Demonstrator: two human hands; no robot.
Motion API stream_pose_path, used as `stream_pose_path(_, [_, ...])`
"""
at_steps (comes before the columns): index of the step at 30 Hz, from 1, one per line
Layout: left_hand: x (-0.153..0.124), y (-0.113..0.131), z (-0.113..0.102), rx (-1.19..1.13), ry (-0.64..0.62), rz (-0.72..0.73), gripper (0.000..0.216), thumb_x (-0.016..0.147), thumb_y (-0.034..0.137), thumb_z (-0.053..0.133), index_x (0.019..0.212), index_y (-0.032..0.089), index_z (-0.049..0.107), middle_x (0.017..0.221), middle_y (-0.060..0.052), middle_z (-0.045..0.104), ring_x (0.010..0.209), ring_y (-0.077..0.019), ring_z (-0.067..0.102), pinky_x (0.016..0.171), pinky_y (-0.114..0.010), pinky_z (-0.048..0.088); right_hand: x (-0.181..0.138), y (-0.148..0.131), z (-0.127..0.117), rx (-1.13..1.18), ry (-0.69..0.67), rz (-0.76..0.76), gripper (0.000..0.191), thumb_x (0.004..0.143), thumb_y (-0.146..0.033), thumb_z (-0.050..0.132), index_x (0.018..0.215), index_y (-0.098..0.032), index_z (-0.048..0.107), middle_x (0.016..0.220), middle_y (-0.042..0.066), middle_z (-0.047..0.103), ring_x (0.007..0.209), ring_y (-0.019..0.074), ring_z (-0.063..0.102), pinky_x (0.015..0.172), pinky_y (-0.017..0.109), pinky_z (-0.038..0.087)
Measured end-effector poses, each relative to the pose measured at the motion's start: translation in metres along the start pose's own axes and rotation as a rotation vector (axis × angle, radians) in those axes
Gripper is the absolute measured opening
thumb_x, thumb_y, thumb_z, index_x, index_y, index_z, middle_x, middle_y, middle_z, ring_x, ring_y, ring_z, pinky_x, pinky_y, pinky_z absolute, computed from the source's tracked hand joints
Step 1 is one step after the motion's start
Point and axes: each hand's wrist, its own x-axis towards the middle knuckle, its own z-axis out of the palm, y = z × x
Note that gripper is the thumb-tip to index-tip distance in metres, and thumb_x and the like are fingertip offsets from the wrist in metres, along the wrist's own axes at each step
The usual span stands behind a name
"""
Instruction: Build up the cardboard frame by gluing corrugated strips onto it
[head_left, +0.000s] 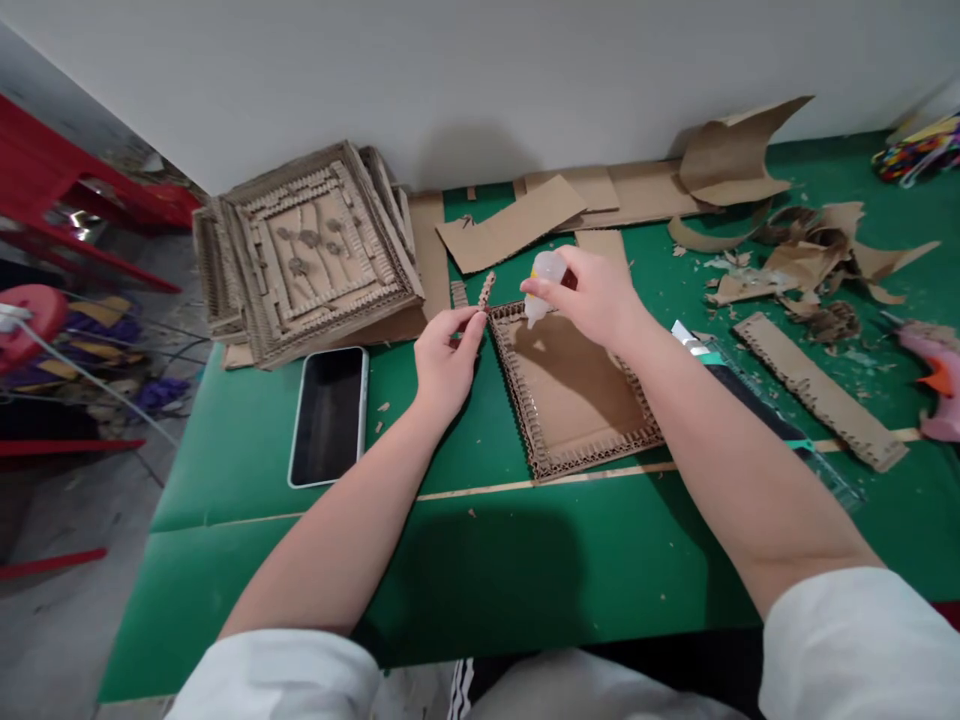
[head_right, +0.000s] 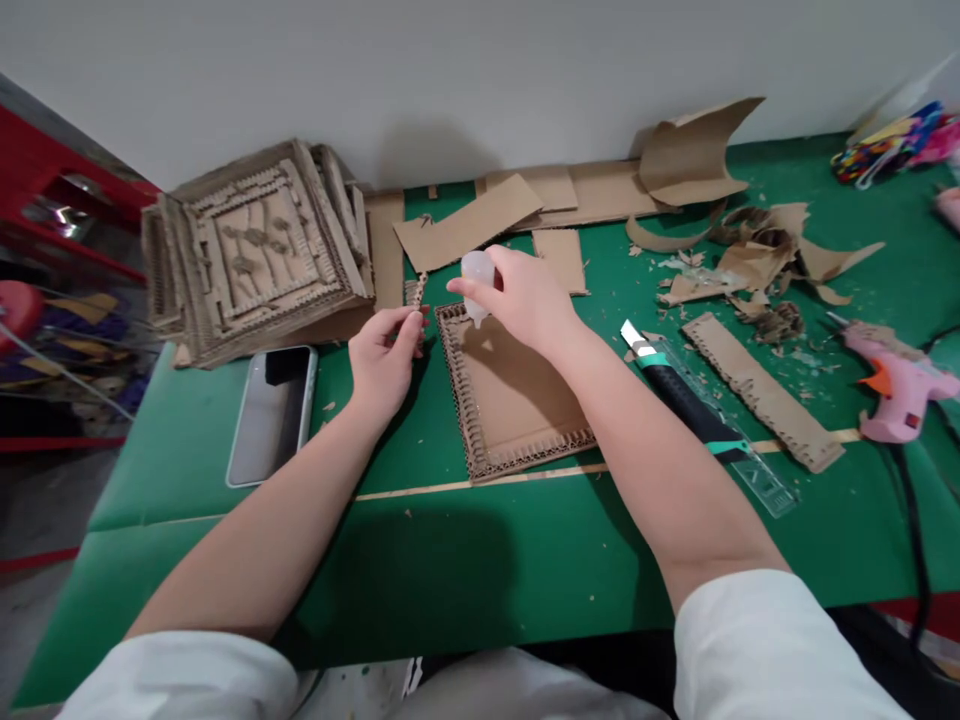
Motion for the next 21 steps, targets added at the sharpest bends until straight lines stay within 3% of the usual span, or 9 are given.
stream_pose_path(4, [0.0013, 0.0006, -0.0025, 0.032, 0.005, 0.047, 0.031, 0.085, 0.046, 0.059, 0.082, 0.019, 0.072, 0.079, -0.003, 0.066, 0.065, -0.0102, 0.057, 0.058, -0.021, 0.045, -0.0005, 0.0001, 0.0030, 0.002, 0.015, -0.029, 0.053, 0.077, -0.071, 0.053, 0.064, -0.022, 0.038, 0.061, -0.002, 0.046, 0.057, 0.0116, 0.038, 0.056, 0.029, 0.025])
stream_pose_path(8, [0.0039, -0.0013, -0.0021, -0.193, -0.019, -0.093, 0.036, 0.079, 0.052, 0.064, 0.088, 0.017, 0.072, 0.069, 0.000, 0.062, 0.049, -0.0053, 0.045, 0.049, -0.020, 0.039, -0.0003, 0.0007, 0.0041, 0.000, -0.007, -0.031, 0.051, 0.079, -0.066, 0.056, 0.063, -0.022, 0.035, 0.062, -0.002, 0.045, 0.058, 0.0119, 0.038, 0.057, 0.029, 0.023])
stream_pose_path(13, [0.0070, -0.0007, -0.0011, -0.471, -0.067, -0.243, 0.038, 0.070, 0.052, 0.074, 0.087, 0.018, 0.071, 0.067, 0.001, 0.060, 0.051, -0.0053, 0.046, 0.046, -0.019, 0.036, -0.0010, 0.0004, 0.0050, 0.010, -0.040, -0.043, 0.047, 0.081, -0.063, 0.056, 0.066, -0.022, 0.037, 0.064, -0.001, 0.046, 0.060, 0.0130, 0.039, 0.057, 0.029, 0.024])
stream_pose_path(21, [0.0085, 0.0066, -0.0043, -0.580, -0.180, -0.321, 0.036, 0.069, 0.049, 0.076, 0.087, 0.020, 0.066, 0.073, 0.000, 0.063, 0.060, -0.0080, 0.057, 0.052, -0.020, 0.046, -0.0020, -0.0031, -0.0005, 0.082, 0.040, -0.033, 0.048, 0.077, -0.066, 0.058, 0.067, -0.021, 0.043, 0.063, -0.002, 0.046, 0.063, 0.0127, 0.044, 0.059, 0.028, 0.031])
